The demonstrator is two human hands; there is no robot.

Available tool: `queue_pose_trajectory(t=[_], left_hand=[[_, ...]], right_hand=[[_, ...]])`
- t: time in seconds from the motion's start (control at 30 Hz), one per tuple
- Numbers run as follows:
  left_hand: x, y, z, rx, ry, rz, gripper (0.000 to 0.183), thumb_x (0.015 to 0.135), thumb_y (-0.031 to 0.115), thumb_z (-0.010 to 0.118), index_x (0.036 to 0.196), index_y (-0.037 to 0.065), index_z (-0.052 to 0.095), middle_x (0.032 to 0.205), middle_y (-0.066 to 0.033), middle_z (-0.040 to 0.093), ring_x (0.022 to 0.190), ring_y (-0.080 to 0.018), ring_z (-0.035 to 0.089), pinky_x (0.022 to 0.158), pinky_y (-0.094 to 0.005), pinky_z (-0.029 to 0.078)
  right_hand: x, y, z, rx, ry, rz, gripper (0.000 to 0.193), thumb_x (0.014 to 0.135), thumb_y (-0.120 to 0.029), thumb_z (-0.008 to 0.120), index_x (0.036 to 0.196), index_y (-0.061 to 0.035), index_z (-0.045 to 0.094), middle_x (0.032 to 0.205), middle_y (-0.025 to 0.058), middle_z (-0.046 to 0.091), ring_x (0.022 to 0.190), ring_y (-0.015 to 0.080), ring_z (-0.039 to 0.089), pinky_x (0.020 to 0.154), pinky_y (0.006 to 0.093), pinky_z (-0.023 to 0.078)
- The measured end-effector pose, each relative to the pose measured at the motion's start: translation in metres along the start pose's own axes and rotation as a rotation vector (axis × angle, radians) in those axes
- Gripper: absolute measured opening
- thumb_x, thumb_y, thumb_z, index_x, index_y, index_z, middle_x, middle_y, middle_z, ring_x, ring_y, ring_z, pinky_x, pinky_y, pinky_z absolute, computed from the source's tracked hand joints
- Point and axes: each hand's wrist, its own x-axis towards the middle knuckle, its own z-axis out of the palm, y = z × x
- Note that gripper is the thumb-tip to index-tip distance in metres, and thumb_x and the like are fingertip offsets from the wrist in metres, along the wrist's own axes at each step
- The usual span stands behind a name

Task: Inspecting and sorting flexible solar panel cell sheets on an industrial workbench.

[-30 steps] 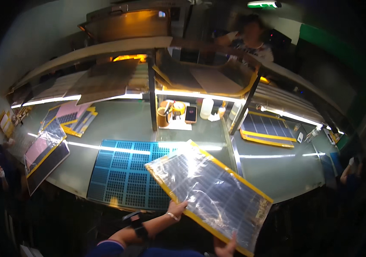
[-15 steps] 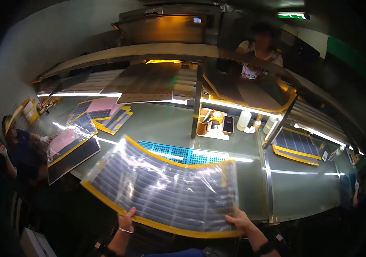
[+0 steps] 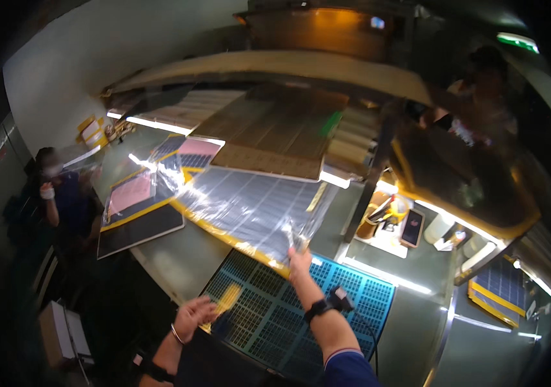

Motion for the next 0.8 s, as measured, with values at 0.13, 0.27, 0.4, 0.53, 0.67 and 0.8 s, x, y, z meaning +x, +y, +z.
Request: queue_pose_trajectory(t=[0.13, 0.27, 0.4, 0.53, 0.67, 0.8], left_hand=[[-0.075, -0.044, -0.027, 0.090, 0.271, -0.187, 0.033, 0.084, 0.008, 0.055, 0.114, -0.005, 0.048, 0.099, -0.0162, 0.060, 0.084, -0.0216, 0.062, 0.070, -0.0287, 0.052], [-0.125, -0.060, -0.048, 0.020, 0.738, -0.307, 0.025, 0.084, 0.007, 0.055, 0.106, -0.003, 0.051, 0.091, -0.0128, 0.061, 0.077, -0.0184, 0.062, 0.065, -0.0282, 0.053], [-0.144, -0.067, -0.054, -0.028, 0.893, -0.323, 0.019, 0.085, 0.006, 0.053, 0.101, -0.003, 0.053, 0.086, -0.0117, 0.062, 0.073, -0.0169, 0.062, 0.063, -0.0260, 0.053], [-0.155, -0.077, -0.052, -0.145, 0.804, -0.242, 0.028, 0.080, 0.004, 0.058, 0.106, -0.001, 0.053, 0.092, -0.0124, 0.061, 0.078, -0.0186, 0.061, 0.063, -0.0261, 0.051], [-0.158, -0.077, -0.046, -0.138, 0.771, -0.276, 0.033, 0.081, 0.006, 0.058, 0.113, -0.001, 0.049, 0.098, -0.0135, 0.061, 0.080, -0.0188, 0.061, 0.067, -0.0269, 0.051], [-0.156, -0.077, -0.039, -0.115, 0.723, -0.277, 0.032, 0.082, 0.007, 0.057, 0.113, -0.001, 0.050, 0.098, -0.0135, 0.061, 0.081, -0.0194, 0.061, 0.068, -0.0286, 0.051]], right_hand=[[0.055, -0.027, 0.026, 0.013, 0.015, -0.085, 0.025, 0.076, 0.001, 0.061, 0.101, -0.0010, 0.055, 0.083, 0.0010, 0.055, 0.072, 0.0122, 0.050, 0.065, 0.0282, 0.043], [0.117, -0.043, 0.015, -0.130, 0.015, -0.140, 0.029, 0.077, -0.002, 0.062, 0.104, -0.0004, 0.054, 0.089, 0.0040, 0.057, 0.077, 0.0134, 0.052, 0.069, 0.0284, 0.044], [0.146, -0.057, 0.004, -0.220, -0.040, -0.211, 0.041, 0.074, -0.006, 0.065, 0.111, 0.0004, 0.050, 0.098, 0.0115, 0.058, 0.088, 0.0211, 0.055, 0.077, 0.0316, 0.044], [0.141, -0.071, 0.005, -0.629, 0.332, -0.304, 0.061, 0.071, -0.009, 0.068, 0.124, -0.0012, 0.038, 0.109, 0.0204, 0.055, 0.103, 0.0315, 0.053, 0.086, 0.0364, 0.042], [0.110, -0.079, 0.013, -0.602, 0.281, -0.266, 0.071, 0.070, -0.006, 0.068, 0.128, 0.0009, 0.027, 0.121, 0.0276, 0.044, 0.108, 0.0355, 0.049, 0.092, 0.0384, 0.038], [0.114, -0.081, 0.004, -0.524, 0.255, 0.055, 0.070, 0.070, 0.001, 0.062, 0.128, 0.0028, 0.023, 0.121, 0.0282, 0.041, 0.107, 0.0347, 0.050, 0.085, 0.0370, 0.047]])
